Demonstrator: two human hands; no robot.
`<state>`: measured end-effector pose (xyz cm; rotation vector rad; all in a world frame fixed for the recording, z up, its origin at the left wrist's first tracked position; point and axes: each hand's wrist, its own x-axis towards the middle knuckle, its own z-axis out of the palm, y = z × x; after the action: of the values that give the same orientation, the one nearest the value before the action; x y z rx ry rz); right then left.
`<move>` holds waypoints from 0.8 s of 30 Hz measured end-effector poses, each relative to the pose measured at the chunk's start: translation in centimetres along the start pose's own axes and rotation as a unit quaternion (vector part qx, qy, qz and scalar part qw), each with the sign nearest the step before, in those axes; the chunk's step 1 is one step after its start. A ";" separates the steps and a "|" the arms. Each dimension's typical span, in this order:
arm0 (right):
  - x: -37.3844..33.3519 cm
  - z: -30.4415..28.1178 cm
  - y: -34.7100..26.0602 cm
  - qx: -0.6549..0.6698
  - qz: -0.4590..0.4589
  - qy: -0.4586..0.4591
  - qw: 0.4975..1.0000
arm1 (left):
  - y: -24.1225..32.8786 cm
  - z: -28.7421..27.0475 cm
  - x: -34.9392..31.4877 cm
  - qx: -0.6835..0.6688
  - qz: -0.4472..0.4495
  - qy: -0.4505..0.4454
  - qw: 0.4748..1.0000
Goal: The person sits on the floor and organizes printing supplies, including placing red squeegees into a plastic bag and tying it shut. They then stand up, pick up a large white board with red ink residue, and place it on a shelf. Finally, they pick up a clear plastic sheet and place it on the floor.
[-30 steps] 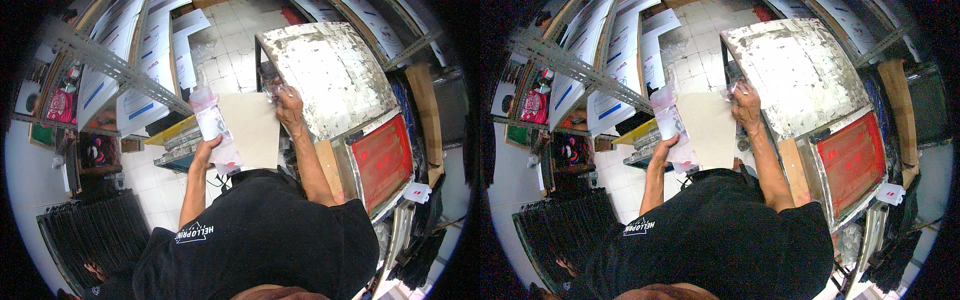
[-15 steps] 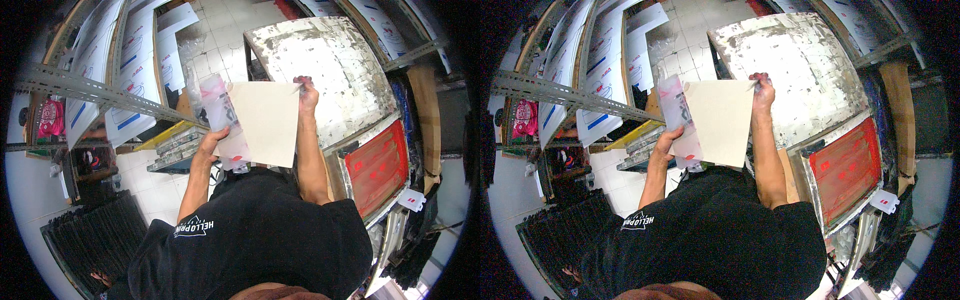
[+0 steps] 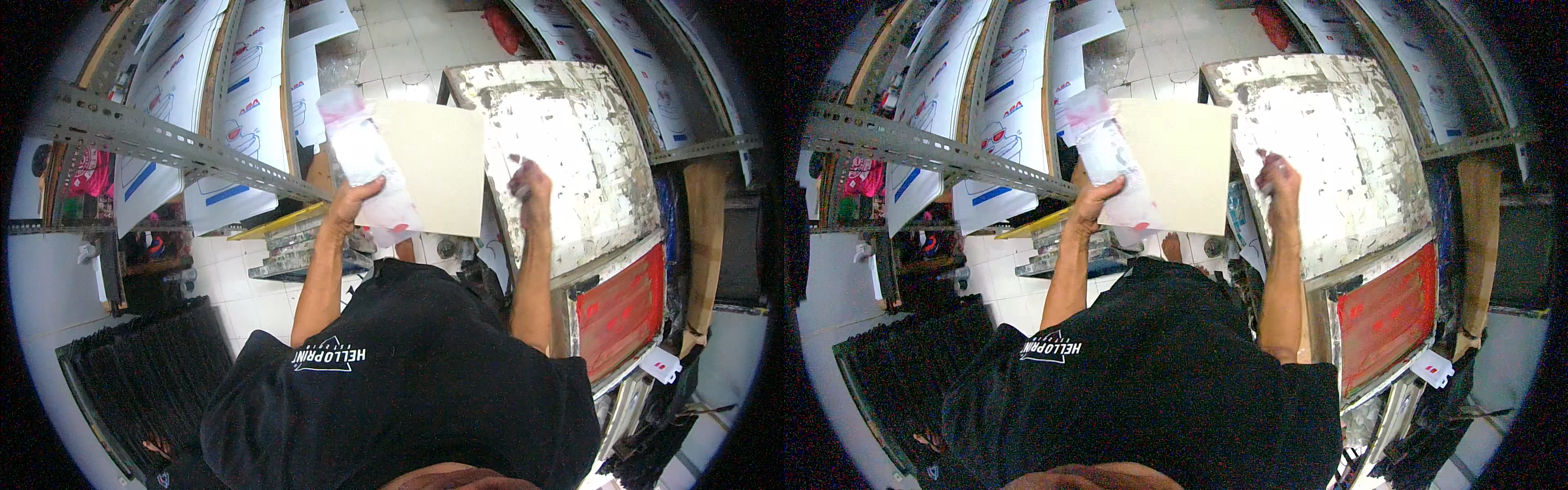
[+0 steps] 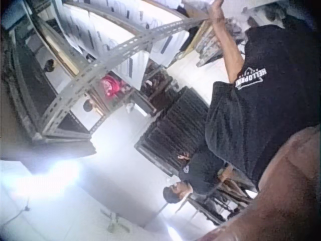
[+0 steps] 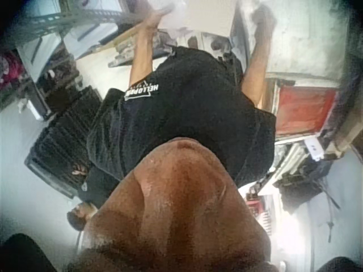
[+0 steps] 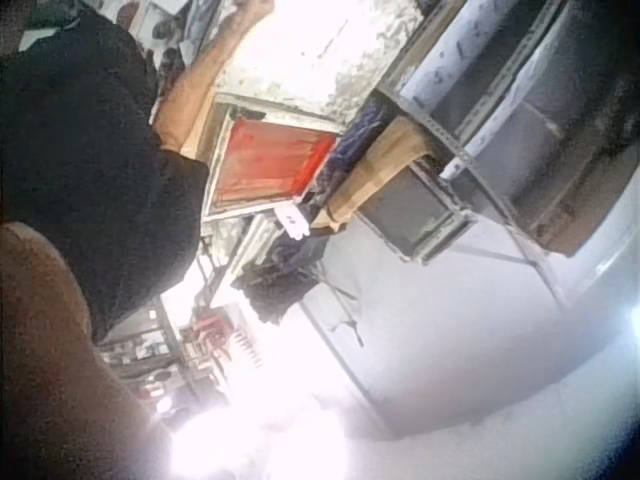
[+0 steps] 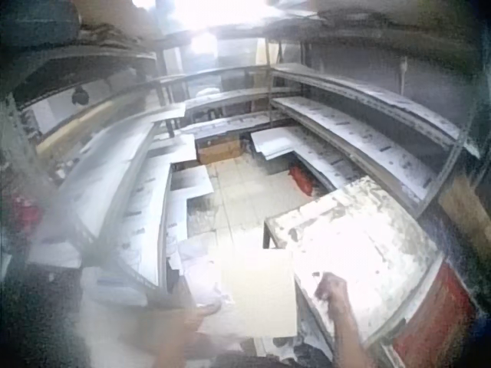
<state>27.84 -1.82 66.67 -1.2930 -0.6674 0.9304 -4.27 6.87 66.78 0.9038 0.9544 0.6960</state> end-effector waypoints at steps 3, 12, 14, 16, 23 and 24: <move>-0.8 3.6 0.4 -0.037 0.050 -0.033 0.998 | 1.2 0.5 1.8 0.029 0.034 -0.028 0.999; 3.6 6.2 1.8 -0.033 -0.017 0.076 0.996 | 5.7 -2.9 4.7 0.018 0.066 0.011 0.998; 4.5 7.1 1.9 -0.010 -0.037 0.089 0.995 | 5.9 -3.6 6.1 -0.106 0.023 0.013 0.994; 5.5 8.2 2.6 0.026 -0.024 0.073 0.997 | 3.5 -6.6 9.3 -0.244 -0.041 -0.045 0.968; 8.5 12.6 5.0 -0.040 0.026 -0.113 0.992 | 7.0 -6.1 12.3 -0.448 0.027 -0.205 0.870; 8.8 14.1 4.4 -0.068 0.011 -0.138 0.988 | 7.5 -6.0 12.9 -0.472 0.022 -0.241 0.848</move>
<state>19.31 12.87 64.12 -1.3055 -0.9474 1.1102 -5.02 22.96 66.77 0.1795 0.0654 0.8045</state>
